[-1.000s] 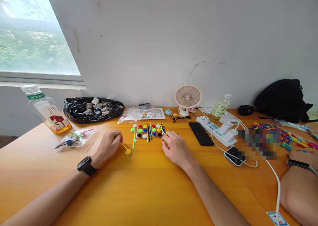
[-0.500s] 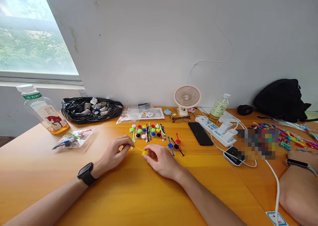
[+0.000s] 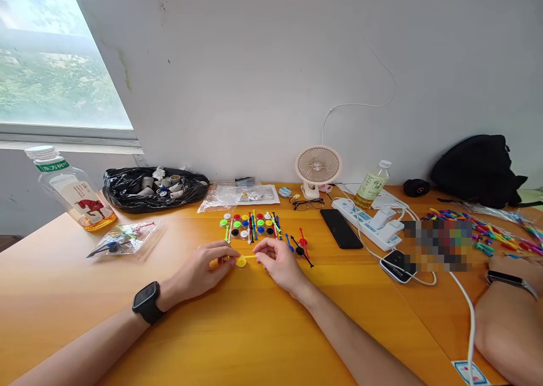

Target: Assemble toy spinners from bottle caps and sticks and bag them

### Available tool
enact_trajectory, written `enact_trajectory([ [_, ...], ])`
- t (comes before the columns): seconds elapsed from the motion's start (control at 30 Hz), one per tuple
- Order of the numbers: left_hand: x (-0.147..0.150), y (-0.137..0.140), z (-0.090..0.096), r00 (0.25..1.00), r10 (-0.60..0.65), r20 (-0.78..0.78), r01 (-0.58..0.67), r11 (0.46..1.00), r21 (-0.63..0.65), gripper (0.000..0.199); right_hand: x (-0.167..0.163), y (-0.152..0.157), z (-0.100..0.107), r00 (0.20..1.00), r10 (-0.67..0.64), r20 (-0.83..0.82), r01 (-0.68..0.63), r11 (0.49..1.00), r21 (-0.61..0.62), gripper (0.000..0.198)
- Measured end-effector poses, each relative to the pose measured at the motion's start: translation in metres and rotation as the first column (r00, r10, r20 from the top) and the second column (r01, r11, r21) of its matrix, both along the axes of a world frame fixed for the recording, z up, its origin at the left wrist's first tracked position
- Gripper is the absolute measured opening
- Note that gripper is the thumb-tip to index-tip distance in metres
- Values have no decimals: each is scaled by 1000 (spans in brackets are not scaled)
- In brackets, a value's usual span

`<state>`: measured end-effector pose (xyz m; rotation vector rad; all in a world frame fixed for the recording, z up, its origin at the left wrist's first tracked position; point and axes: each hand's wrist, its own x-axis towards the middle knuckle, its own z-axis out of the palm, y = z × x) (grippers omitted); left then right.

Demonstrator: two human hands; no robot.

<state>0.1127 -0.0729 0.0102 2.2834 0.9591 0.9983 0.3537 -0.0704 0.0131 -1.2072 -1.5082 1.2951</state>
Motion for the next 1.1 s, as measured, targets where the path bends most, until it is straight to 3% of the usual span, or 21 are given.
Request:
enact_trajectory([
  [0.2,-3,1,2,991,-20,-133,36,993,113,27,1,6,-12,997,39,62,-43,997,57,20],
  [0.57,-2,2,6,970,19,-243,43,968,248,30,3,13,-21,989,49,140,-68,989,134,21],
  [0.93,-2,1,2,958,18,-285,55,968,245,29,2,8,-13,970,87,226,-121,983,141,15],
  [1.1,-1,2,2,948,64,-313,26,961,274,29,-1,6,-14,968,18,252,-74,973,217,16],
])
